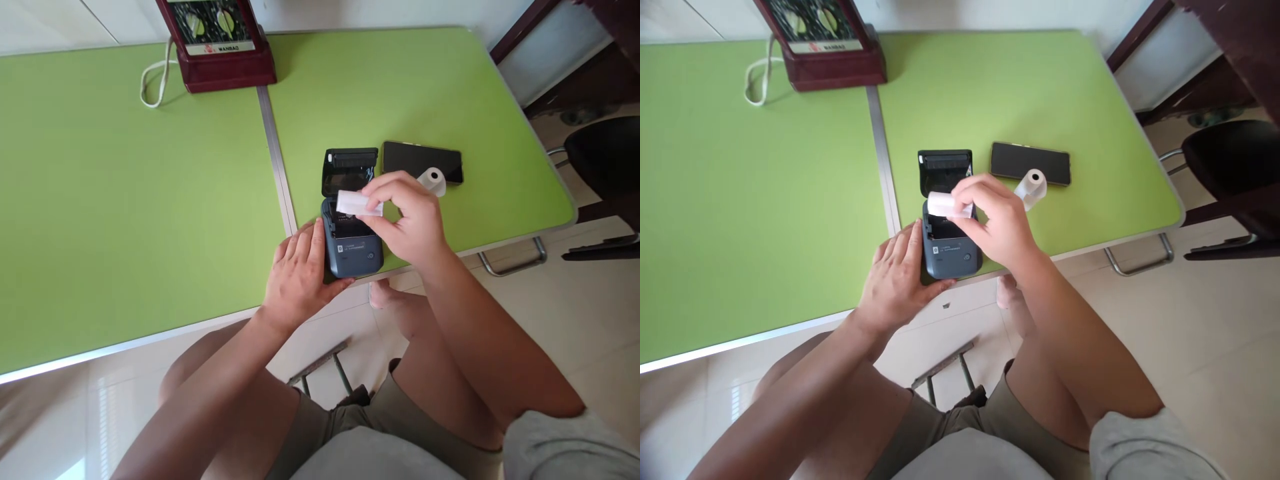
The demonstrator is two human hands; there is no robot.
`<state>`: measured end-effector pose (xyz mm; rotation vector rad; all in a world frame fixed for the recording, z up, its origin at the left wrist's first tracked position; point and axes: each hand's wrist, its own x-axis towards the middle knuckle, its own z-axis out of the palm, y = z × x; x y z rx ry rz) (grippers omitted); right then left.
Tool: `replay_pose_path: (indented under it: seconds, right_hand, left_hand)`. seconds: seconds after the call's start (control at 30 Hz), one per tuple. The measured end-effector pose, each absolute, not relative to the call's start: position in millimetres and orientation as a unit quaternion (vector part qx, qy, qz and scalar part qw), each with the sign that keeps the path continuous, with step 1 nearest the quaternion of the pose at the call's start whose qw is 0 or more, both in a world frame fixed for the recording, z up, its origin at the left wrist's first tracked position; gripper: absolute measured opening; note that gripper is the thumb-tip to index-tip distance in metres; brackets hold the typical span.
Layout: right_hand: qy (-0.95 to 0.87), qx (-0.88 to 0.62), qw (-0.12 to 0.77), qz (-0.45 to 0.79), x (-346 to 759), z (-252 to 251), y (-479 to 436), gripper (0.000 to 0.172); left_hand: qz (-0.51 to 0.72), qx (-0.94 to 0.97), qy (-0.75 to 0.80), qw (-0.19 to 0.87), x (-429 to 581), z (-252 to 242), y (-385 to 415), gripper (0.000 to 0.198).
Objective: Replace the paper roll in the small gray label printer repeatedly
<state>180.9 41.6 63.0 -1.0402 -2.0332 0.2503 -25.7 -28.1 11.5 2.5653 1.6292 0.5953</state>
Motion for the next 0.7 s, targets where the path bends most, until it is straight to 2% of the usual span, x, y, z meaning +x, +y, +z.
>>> replay_pose_path:
  seconds: [0.27,0.5,0.57,0.7]
  right_hand:
    - [-0.822,-0.350,0.437,0.106,188,47,54,0.015]
    - [-0.831,-0.336,0.416,0.155,191,52,50,0.017]
    - [-0.831,-0.336,0.414,0.158,193,55,41,0.016]
    - [-0.842,-0.311,0.394,0.199,198,52,25,0.014]
  left_hand:
    - [0.207,0.830,0.517,0.017,-27,9,-28,0.107]
    - [0.231,0.824,0.517,0.018,-27,7,-29,0.111]
    - [0.245,0.829,0.503,0.015,-28,7,-29,0.102]
    - [0.243,0.846,0.474,0.014,-29,9,-30,0.068]
